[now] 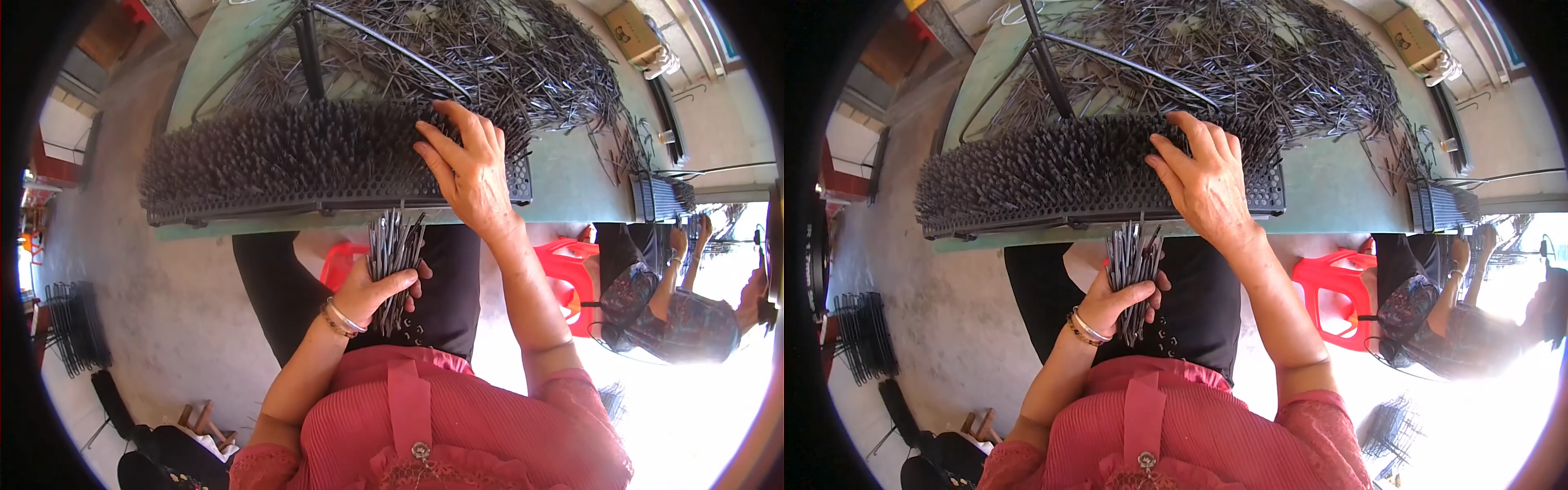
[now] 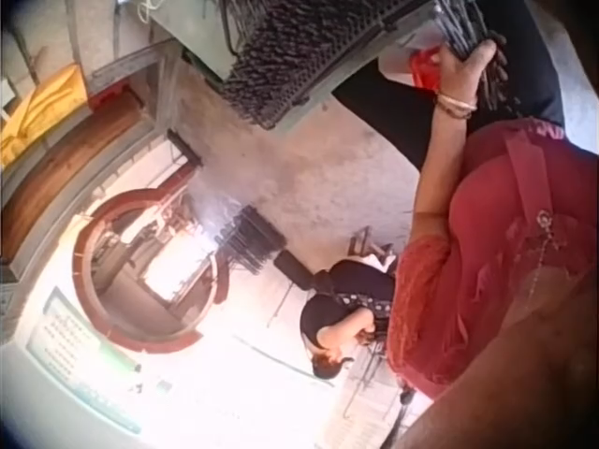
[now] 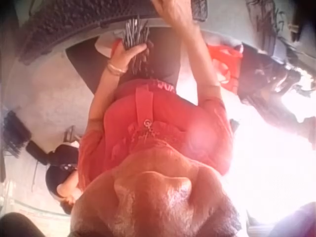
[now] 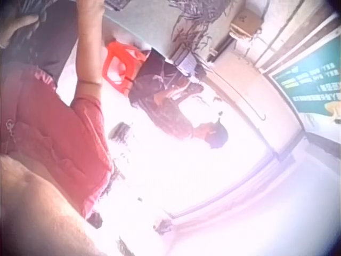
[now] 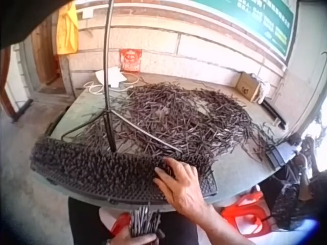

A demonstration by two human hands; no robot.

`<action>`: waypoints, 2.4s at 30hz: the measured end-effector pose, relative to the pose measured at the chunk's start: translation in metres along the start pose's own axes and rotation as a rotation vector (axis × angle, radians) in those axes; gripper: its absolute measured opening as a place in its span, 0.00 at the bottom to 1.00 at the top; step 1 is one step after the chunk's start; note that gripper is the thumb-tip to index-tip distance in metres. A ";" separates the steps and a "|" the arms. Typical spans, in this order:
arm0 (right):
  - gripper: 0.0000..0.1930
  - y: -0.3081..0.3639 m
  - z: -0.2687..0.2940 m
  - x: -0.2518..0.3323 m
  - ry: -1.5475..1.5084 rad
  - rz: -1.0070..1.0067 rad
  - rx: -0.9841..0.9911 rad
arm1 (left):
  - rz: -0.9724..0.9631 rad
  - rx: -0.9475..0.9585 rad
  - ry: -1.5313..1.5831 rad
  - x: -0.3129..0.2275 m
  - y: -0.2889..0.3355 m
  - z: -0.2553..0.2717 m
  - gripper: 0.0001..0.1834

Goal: Manually inserting thin metal rods into a perforated base plate at a workstation.

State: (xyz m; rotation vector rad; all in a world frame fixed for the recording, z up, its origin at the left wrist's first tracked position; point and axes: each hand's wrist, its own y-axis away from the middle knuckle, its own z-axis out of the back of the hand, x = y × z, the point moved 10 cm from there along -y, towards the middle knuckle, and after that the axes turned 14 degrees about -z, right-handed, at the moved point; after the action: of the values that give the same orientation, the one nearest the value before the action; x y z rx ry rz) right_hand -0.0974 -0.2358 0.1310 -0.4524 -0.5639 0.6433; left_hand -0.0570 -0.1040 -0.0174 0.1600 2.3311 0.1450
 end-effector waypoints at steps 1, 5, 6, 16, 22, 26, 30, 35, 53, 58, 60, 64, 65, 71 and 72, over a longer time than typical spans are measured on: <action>0.14 -0.002 0.000 0.004 0.008 0.038 0.000 | 0.001 -0.006 -0.002 -0.001 -0.001 0.001 0.18; 0.13 -0.006 -0.007 0.003 0.085 0.004 0.064 | -0.005 0.007 -0.041 -0.001 -0.001 0.002 0.17; 0.12 -0.004 -0.003 0.001 0.036 -0.017 0.017 | -0.007 0.006 -0.055 -0.001 -0.001 0.003 0.16; 0.13 0.054 -0.025 -0.020 -0.651 -0.599 0.657 | -0.066 0.013 -0.080 -0.017 -0.007 -0.006 0.17; 0.14 0.063 -0.025 -0.020 -0.725 -0.577 0.632 | -0.043 0.051 -0.130 -0.010 -0.010 -0.009 0.15; 0.12 0.076 -0.035 -0.031 -0.972 -0.818 0.670 | -0.015 0.130 -0.056 -0.009 -0.007 -0.018 0.13; 0.11 0.081 -0.036 -0.037 -0.995 -0.907 0.689 | 0.073 0.210 -0.034 -0.003 -0.004 -0.028 0.18; 0.11 0.057 -0.004 -0.060 -0.944 -0.881 0.360 | 0.058 0.133 0.010 0.006 -0.009 -0.019 0.23; 0.08 0.010 0.006 -0.074 -0.655 -0.586 -0.037 | 0.075 0.031 0.055 0.009 -0.010 -0.017 0.28; 0.09 0.006 0.003 -0.071 -0.639 -0.549 -0.015 | 0.141 0.038 0.094 0.013 -0.007 -0.021 0.28; 0.09 0.007 0.002 -0.072 -0.642 -0.554 -0.019 | 0.155 0.049 0.081 0.017 -0.007 -0.019 0.29; 0.09 0.012 0.003 -0.071 -0.608 -0.551 -0.035 | 0.143 0.043 0.045 0.019 -0.006 -0.015 0.28; 0.09 0.013 0.005 -0.067 -0.577 -0.509 -0.056 | 0.126 0.028 0.024 0.017 -0.007 -0.015 0.28; 0.11 0.013 0.000 -0.056 -0.469 -0.370 -0.028 | 0.089 0.021 -0.027 0.015 -0.008 -0.013 0.28; 0.11 0.013 0.001 -0.057 -0.468 -0.370 -0.028 | 0.083 0.017 -0.027 0.015 -0.009 -0.012 0.27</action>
State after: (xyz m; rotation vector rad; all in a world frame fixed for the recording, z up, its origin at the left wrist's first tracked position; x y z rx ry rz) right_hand -0.1412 -0.2641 0.1049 -0.2099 -1.0732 0.3819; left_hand -0.0766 -0.1109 -0.0205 0.2657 2.3003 0.1637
